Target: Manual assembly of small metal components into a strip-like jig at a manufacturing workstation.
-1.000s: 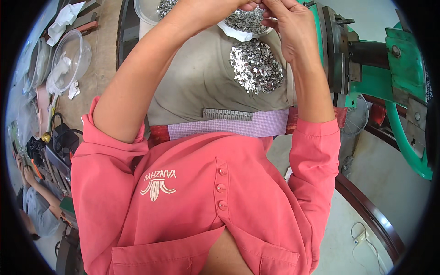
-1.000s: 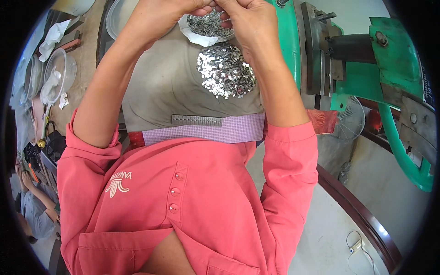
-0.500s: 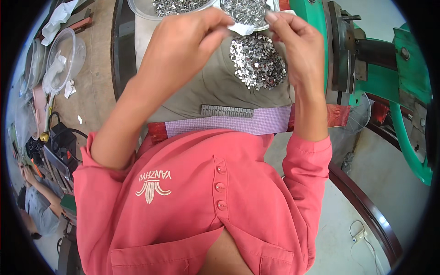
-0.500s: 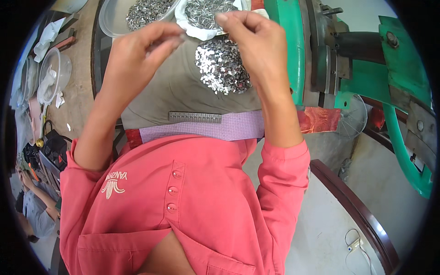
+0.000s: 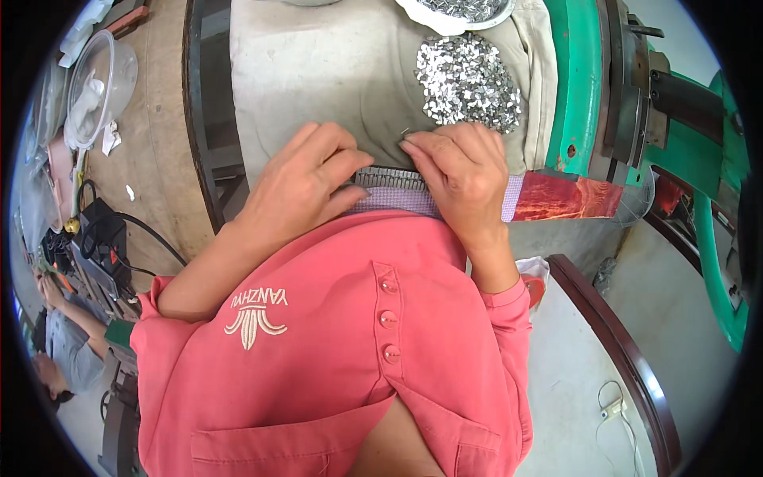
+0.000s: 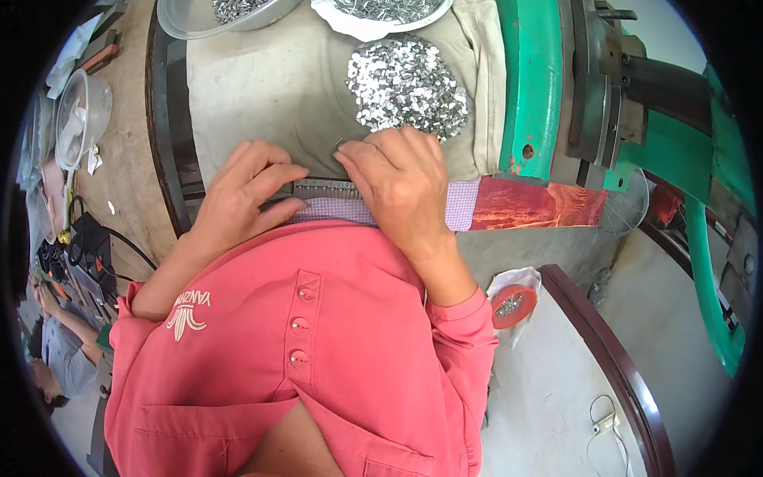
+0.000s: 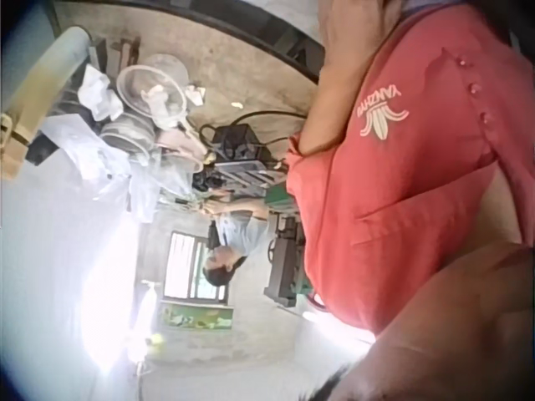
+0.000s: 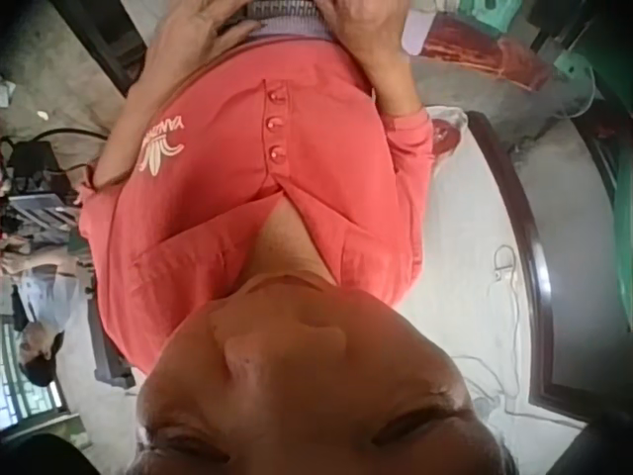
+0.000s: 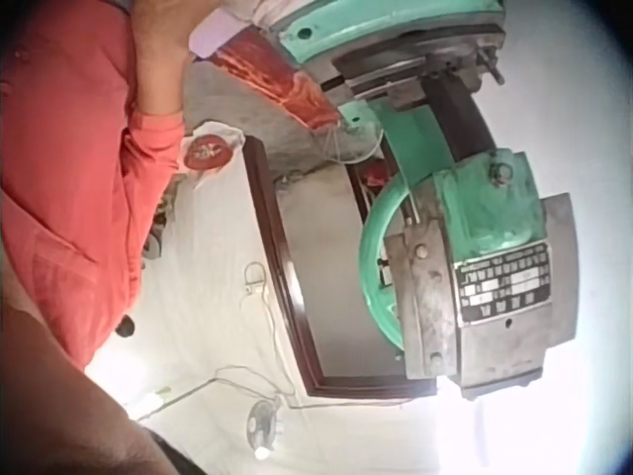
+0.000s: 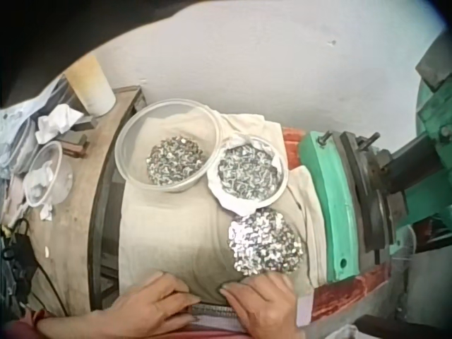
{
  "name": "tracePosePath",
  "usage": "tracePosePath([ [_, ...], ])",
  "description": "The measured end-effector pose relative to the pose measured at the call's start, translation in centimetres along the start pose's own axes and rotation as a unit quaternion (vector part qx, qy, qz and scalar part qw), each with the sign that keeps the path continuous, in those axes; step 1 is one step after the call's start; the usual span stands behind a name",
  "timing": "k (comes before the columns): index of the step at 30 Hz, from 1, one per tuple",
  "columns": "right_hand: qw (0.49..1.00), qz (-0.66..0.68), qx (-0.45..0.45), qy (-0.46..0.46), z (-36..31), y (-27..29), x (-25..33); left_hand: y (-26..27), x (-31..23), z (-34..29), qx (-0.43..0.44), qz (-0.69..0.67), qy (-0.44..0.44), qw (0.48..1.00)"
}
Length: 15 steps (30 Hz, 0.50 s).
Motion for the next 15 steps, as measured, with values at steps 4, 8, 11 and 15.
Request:
tracePosePath([
  [4,1.0,0.022,-0.003,-0.008,0.1,0.5,-0.2,-0.2,0.0,-0.1,0.007,0.017,-0.003,1.0],
  [8,1.0,0.004,-0.012,-0.019,-0.2,0.6,-0.1,0.5,0.1,-0.6,0.0,0.02,-0.002,1.0],
  [11,1.0,-0.017,0.002,-0.015,-0.2,0.5,-0.2,0.6,0.7,-1.1,-0.021,0.01,0.017,1.0],
  [15,0.998,0.032,0.02,-0.045,0.2,0.9,0.3,0.7,1.4,-2.1,-0.077,-0.044,0.047,0.995],
])
Point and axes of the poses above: each hand's wrist, its own z-axis towards the middle knuckle, its own y-axis out of the back of the hand, x = y × z, the point moved 5 cm from there along z, towards the middle knuckle, and after that the axes turned 13 degrees about -z, right-handed, at the moved point
